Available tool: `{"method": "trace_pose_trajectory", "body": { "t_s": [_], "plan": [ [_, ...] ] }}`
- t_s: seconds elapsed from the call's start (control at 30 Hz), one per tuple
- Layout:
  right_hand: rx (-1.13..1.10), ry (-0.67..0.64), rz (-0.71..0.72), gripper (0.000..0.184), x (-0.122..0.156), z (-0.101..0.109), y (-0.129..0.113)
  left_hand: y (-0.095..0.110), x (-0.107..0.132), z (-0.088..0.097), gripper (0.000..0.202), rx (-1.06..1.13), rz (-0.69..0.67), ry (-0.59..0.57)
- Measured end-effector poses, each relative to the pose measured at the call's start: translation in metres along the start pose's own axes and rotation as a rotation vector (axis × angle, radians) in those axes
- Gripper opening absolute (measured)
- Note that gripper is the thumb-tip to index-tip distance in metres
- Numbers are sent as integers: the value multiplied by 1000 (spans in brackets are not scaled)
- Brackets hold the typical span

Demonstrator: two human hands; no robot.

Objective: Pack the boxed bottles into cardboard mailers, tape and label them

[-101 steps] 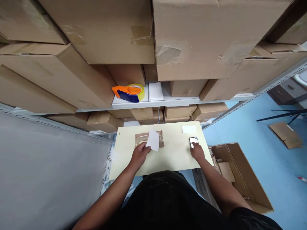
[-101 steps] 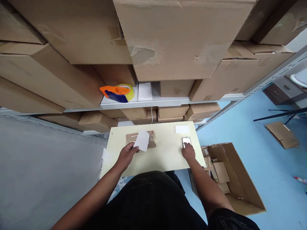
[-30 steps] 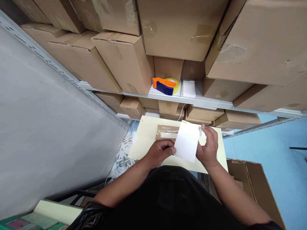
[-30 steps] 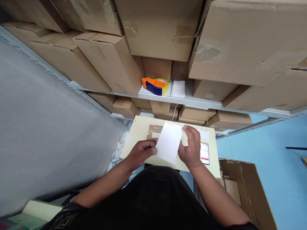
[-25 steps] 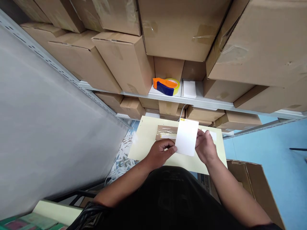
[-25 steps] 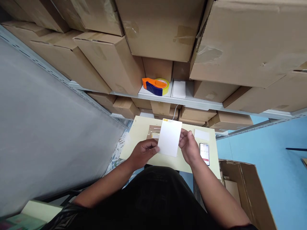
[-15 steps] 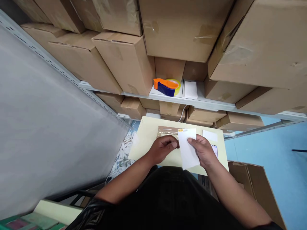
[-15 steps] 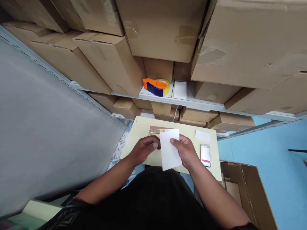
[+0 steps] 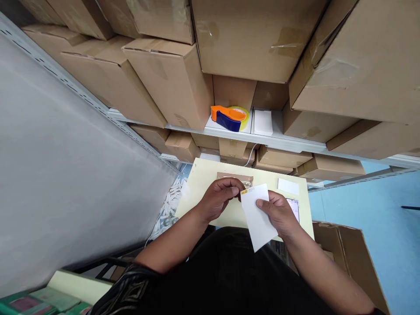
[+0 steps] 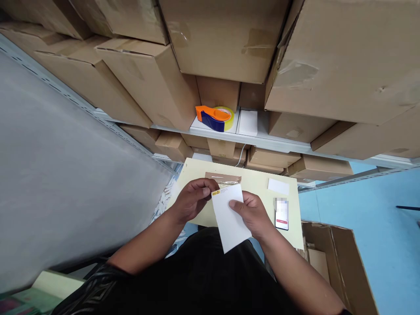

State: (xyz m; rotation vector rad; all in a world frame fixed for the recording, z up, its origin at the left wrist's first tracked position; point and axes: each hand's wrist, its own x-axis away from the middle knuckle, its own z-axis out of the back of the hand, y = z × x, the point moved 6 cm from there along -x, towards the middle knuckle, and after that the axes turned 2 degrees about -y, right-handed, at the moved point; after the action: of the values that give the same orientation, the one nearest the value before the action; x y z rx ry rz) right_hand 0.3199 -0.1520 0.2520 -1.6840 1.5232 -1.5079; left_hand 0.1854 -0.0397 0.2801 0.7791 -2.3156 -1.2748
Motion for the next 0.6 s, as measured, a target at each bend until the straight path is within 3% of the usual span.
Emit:
{"method": "trace_pose_trajectory", "body": {
  "t_s": [0.33,0.6],
  "plan": [
    [125,-35,-49,36,2,16,-5,15,-3,2,12,-394,74,-143],
    [172,-74,-78,35,5,22,0,8,-5,5,10,-507,105,-194]
  ]
}}
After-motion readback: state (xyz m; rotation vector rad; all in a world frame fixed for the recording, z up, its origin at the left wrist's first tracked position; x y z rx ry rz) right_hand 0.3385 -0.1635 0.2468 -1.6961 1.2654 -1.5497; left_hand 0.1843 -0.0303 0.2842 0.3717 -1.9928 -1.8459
